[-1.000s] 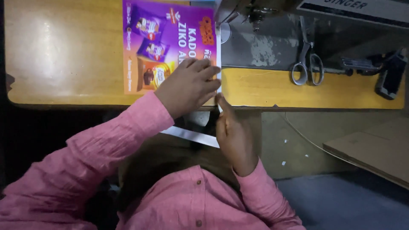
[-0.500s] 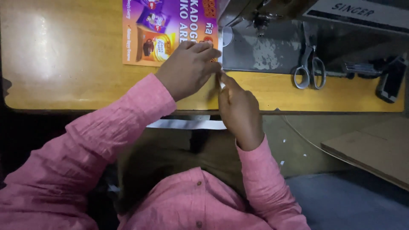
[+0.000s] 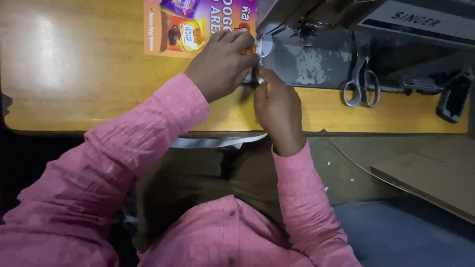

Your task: The person aligns various printed paper sheets, including product packaging designs, along a white strip of material on a sewing machine table. They feed the paper and strip under the sewing machine needle to stitch them together, repeating this process for multiple sheets.

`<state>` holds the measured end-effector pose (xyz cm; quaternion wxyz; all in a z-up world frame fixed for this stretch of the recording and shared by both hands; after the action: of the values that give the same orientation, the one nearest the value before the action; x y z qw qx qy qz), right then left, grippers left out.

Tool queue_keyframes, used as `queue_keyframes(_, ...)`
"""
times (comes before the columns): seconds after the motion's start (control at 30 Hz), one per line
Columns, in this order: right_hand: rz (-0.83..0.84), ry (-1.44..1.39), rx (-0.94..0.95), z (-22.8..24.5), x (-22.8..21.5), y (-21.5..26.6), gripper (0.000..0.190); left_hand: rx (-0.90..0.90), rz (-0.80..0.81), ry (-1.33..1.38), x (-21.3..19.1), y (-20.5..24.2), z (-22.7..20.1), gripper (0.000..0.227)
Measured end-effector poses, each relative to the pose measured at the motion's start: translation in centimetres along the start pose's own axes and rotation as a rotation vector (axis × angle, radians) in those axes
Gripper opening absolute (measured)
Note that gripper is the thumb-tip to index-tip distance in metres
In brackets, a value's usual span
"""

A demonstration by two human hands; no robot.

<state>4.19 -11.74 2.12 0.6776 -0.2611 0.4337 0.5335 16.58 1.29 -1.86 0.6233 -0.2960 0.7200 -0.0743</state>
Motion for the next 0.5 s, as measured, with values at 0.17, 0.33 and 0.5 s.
queue_keyframes(0.17, -0.051, -0.025, -0.026, 0.4, -0.1, 0.1, 0.048, -0.001, -0.032, -0.003, -0.1, 0.0, -0.1, 0.008)
queue_keyframes(0.33, 0.045, -0.002, 0.111, 1.9, -1.3, 3.6, 0.048, 0.077, -0.034, -0.002, 2.3, 1.2, -0.8, 0.015)
queue_keyframes(0.5, 0.091, 0.061, 0.258, 2.5, -1.5, 10.6, 0.052, 0.045, -0.087, 0.05, 2.8, 2.1, -2.2, 0.023)
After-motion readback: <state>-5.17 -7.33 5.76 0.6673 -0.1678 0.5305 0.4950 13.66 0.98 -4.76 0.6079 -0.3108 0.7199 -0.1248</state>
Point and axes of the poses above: each hand's wrist, its own y-axis away from the middle knuckle, its own x-axis out of the palm, z = x × y, the point moved 2 cm from there along -y, towards the middle knuckle
